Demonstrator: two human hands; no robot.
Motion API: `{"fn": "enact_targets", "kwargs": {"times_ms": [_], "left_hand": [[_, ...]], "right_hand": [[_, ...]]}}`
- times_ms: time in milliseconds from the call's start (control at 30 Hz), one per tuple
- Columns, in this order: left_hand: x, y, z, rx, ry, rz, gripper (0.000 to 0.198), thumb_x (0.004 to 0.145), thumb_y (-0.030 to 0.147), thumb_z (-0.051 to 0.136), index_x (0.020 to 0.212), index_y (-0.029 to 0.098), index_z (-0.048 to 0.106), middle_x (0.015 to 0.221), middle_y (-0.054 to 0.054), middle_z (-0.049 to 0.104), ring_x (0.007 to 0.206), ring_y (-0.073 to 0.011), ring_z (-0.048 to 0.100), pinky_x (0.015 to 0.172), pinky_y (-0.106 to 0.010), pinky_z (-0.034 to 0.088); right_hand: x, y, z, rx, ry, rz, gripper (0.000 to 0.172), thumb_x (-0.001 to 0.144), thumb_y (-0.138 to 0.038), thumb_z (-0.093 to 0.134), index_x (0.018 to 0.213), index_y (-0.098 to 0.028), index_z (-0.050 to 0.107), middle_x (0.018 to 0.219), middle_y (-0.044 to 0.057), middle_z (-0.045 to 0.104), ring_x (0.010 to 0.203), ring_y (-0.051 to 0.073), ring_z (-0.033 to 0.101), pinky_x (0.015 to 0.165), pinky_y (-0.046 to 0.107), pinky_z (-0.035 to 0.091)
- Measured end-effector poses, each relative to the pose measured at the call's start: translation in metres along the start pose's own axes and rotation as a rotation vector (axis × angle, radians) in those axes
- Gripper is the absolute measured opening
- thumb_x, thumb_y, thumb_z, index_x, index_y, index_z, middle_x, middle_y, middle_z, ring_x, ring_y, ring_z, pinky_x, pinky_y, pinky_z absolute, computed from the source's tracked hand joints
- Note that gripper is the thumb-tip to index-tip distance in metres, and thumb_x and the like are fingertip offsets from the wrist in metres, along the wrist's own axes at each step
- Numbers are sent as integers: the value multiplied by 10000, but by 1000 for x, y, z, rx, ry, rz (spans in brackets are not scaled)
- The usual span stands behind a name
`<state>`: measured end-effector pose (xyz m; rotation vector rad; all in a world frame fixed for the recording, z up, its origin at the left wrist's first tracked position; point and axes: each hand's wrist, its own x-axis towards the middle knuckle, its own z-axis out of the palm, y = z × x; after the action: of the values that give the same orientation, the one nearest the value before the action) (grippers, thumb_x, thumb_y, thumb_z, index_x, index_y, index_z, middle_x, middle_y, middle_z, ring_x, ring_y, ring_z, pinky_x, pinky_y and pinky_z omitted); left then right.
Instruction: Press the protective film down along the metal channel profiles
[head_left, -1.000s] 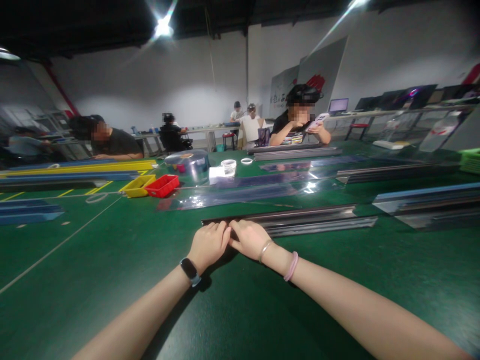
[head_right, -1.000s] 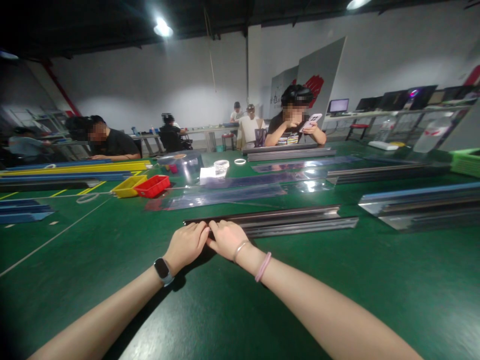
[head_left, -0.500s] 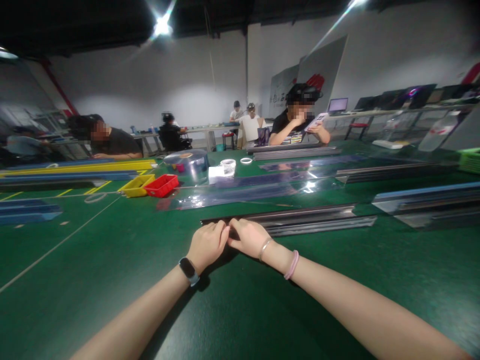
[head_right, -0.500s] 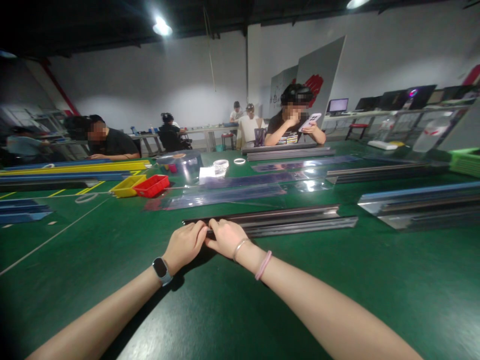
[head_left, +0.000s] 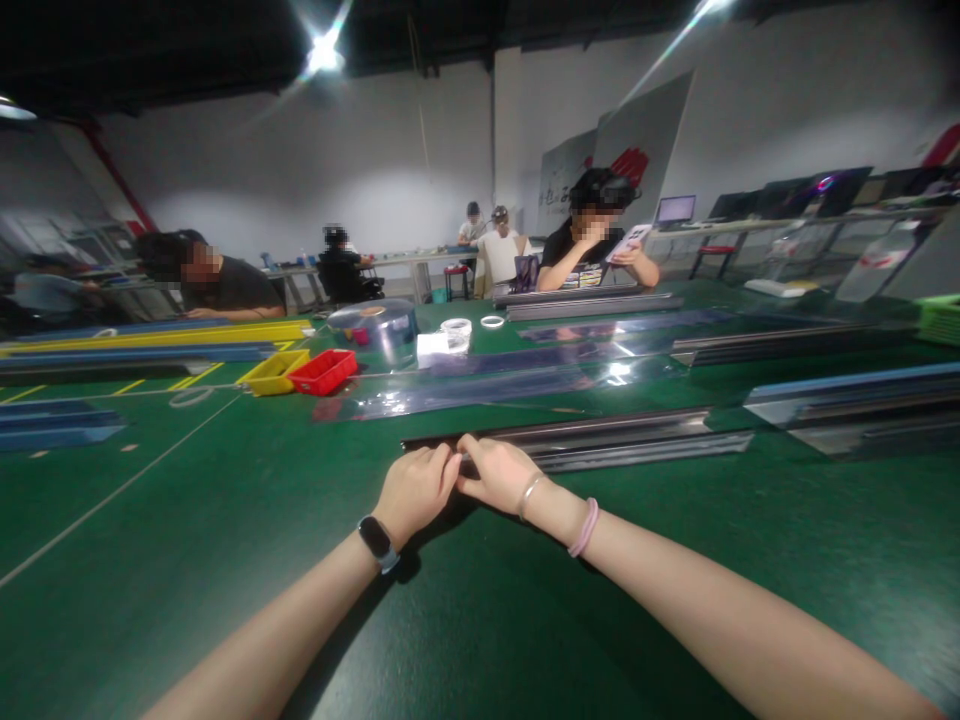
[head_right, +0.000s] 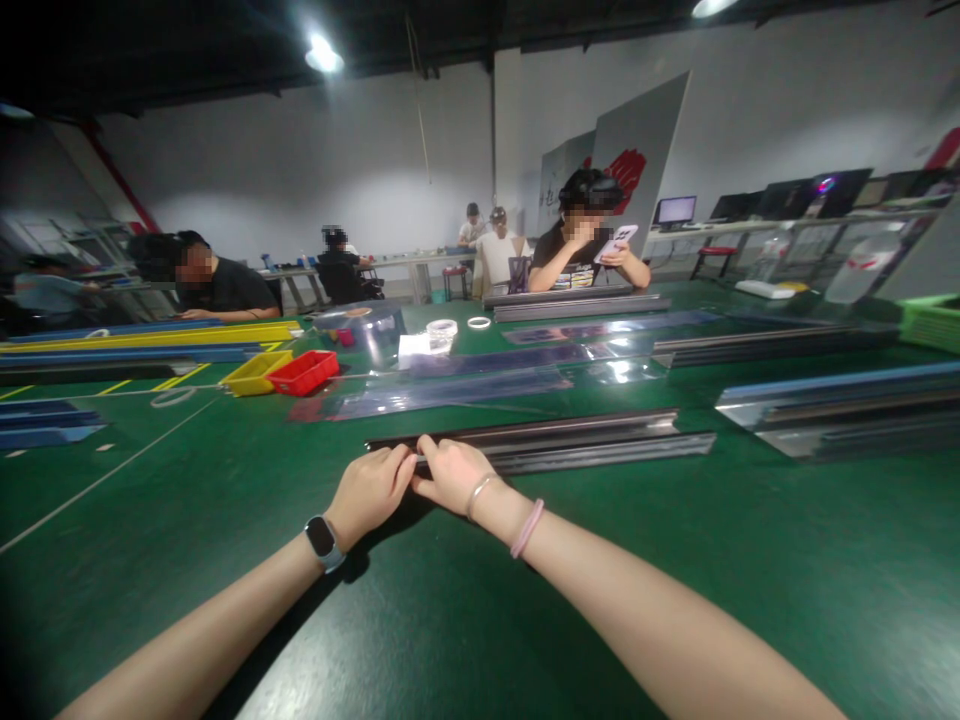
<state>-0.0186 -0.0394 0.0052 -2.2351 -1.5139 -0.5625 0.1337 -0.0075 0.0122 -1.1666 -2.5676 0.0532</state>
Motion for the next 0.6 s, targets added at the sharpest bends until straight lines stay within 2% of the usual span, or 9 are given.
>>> {"fn": "enact_targets", "kwargs": {"times_ms": [600], "left_hand": [[0, -1, 2, -3, -4, 24, 252, 856, 286, 274, 783, 175, 488, 678, -26, 539, 645, -140, 489, 610, -263, 344]], "right_hand": [[-1, -1, -1, 59, 1, -5, 371, 747, -409, 458, 1042, -192, 397, 899, 69, 560, 839, 173, 534, 712, 271, 367]]}}
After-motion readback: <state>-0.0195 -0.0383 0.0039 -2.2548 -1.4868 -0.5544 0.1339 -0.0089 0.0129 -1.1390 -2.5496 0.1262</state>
